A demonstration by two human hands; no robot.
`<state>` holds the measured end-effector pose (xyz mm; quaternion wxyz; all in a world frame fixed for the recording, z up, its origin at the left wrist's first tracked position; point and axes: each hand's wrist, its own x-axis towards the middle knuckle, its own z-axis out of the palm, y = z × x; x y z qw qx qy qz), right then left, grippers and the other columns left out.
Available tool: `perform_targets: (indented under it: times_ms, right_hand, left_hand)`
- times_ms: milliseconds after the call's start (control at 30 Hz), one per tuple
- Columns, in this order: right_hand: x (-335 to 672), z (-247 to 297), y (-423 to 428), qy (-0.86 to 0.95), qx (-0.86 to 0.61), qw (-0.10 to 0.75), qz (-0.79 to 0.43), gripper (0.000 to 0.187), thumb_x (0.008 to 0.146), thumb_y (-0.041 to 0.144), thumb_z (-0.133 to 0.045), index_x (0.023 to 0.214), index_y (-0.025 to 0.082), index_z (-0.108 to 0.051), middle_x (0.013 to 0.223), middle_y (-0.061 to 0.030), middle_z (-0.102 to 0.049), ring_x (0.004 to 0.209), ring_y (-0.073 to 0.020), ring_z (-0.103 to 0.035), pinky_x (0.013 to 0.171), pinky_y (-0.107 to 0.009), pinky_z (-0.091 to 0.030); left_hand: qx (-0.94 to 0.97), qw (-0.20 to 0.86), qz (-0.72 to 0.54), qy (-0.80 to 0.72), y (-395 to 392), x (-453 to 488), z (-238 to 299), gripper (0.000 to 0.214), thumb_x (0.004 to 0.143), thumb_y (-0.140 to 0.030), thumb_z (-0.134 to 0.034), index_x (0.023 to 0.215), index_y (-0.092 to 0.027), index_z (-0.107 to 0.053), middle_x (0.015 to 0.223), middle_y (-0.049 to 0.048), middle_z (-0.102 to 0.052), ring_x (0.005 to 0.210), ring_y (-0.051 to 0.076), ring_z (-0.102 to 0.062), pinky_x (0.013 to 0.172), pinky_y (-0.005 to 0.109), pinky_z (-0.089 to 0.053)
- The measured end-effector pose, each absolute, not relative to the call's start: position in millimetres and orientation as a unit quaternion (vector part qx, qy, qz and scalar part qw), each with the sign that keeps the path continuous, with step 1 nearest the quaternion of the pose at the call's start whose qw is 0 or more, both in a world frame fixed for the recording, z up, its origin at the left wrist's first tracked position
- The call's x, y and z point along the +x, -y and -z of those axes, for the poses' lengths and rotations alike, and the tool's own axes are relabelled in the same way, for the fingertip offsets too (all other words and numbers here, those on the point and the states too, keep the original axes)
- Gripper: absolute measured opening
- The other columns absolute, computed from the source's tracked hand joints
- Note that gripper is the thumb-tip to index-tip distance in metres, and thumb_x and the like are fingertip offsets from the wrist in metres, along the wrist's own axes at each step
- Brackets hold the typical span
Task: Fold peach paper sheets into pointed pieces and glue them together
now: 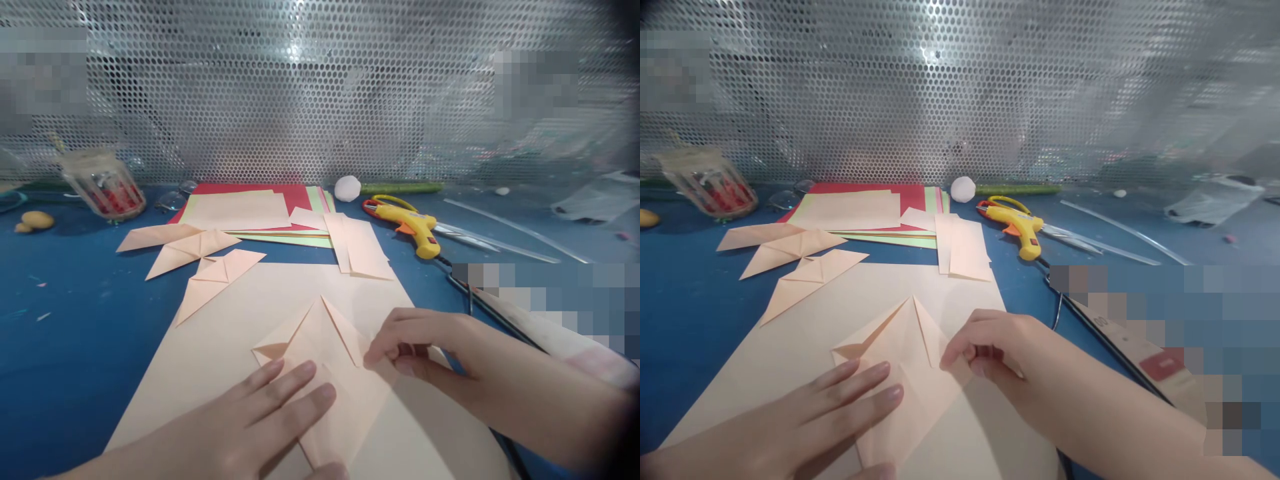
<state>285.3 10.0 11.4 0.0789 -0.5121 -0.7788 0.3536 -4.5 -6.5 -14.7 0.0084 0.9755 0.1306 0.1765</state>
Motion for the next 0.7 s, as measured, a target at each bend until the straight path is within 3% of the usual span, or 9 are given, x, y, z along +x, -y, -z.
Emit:
perform_targets:
  times_ms: [100,233,333,400,467,567,633,700]
  right_hand:
    - [285.6,-14.5,-12.8,0.785,-0.492,0.087,-0.365,0.031,0.095,0.015,-0.045,0.096,0.028,-0.073,0.094,-0.0024,-0.07,0.084,-0.017,-0.066,0.073,-0.026,-0.049]
    - [281.3,-17.5,-10.2,0.785,-0.456,0.123,-0.4,0.033,0.101,0.023,-0.04,0.104,0.029,-0.072,0.109,-0.0041,-0.066,0.1,-0.0189,-0.064,0.087,-0.029,-0.05]
    - [274.8,-14.5,-3.5,0.757,-0.465,0.123,-0.441,0.023,0.098,0.039,-0.055,0.115,0.03,-0.067,0.122,-0.0045,-0.059,0.097,-0.0187,-0.064,0.085,-0.028,-0.053]
    - [270.7,-9.8,0.4,0.741,-0.47,0.122,-0.463,0.035,0.088,0.045,-0.072,0.118,0.031,-0.065,0.127,-0.0042,-0.054,0.098,-0.0182,-0.064,0.087,-0.027,-0.054]
    - [267.5,-5.3,2.2,0.745,-0.452,0.144,-0.468,0.037,0.08,0.04,-0.082,0.112,0.029,-0.066,0.127,-0.0036,-0.052,0.104,-0.0181,-0.062,0.092,-0.026,-0.052]
    - [265.2,-2.9,2.2,0.737,-0.43,0.156,-0.497,0.024,0.082,0.024,-0.08,0.099,0.027,-0.064,0.121,-0.0009,-0.053,0.088,-0.011,-0.063,0.076,-0.019,-0.054]
    - [265.0,-3.7,2.1,0.715,-0.436,0.149,-0.525,0.031,0.083,0.018,-0.077,0.106,0.029,-0.06,0.118,0.0015,-0.055,0.073,-0.0069,-0.061,0.065,-0.017,-0.053]
    - [265.7,-4.3,2.9,0.716,-0.451,0.144,-0.514,0.044,0.081,0.017,-0.078,0.117,0.034,-0.058,0.117,0.0027,-0.056,0.081,-0.0094,-0.063,0.075,-0.02,-0.054]
  left_hand:
    - [0.973,0.013,-0.182,-0.141,7.7,-5.5,15.8,0.034,0.099,-0.026,-0.066,0.132,-0.024,-0.063,0.135,0.0072,-0.066,0.126,0.025,-0.061,0.108,0.039,-0.046]
    - [0.964,0.011,-0.189,-0.185,10.1,-1.7,18.9,0.045,0.089,-0.044,-0.076,0.13,-0.029,-0.063,0.144,0.0083,-0.059,0.131,0.031,-0.056,0.109,0.046,-0.047]
    - [0.961,0.006,-0.183,-0.207,11.2,2.8,21.7,0.046,0.09,-0.051,-0.073,0.128,-0.026,-0.064,0.146,0.0101,-0.056,0.133,0.033,-0.053,0.109,0.048,-0.046]
    - [0.962,0.0,-0.18,-0.207,11.0,4.3,22.8,0.043,0.091,-0.049,-0.071,0.126,-0.025,-0.064,0.146,0.0102,-0.056,0.134,0.032,-0.053,0.11,0.048,-0.046]
    - [0.964,-0.007,-0.177,-0.2,10.0,3.7,22.9,0.036,0.094,-0.044,-0.07,0.123,-0.023,-0.065,0.146,0.0098,-0.057,0.134,0.03,-0.053,0.111,0.047,-0.044]
    - [0.971,-0.02,-0.168,-0.171,7.9,-0.7,22.3,0.021,0.1,-0.028,-0.063,0.118,-0.019,-0.067,0.143,0.0089,-0.059,0.135,0.026,-0.052,0.115,0.044,-0.04]
    - [0.973,-0.026,-0.171,-0.154,6.6,-4.3,22.2,0.018,0.103,-0.02,-0.055,0.114,-0.015,-0.068,0.141,0.0087,-0.061,0.135,0.024,-0.052,0.117,0.041,-0.034]
    - [0.97,-0.033,-0.189,-0.152,5.9,-7.1,22.7,0.022,0.106,-0.018,-0.049,0.112,-0.013,-0.069,0.139,0.0082,-0.063,0.135,0.021,-0.052,0.118,0.038,-0.029]
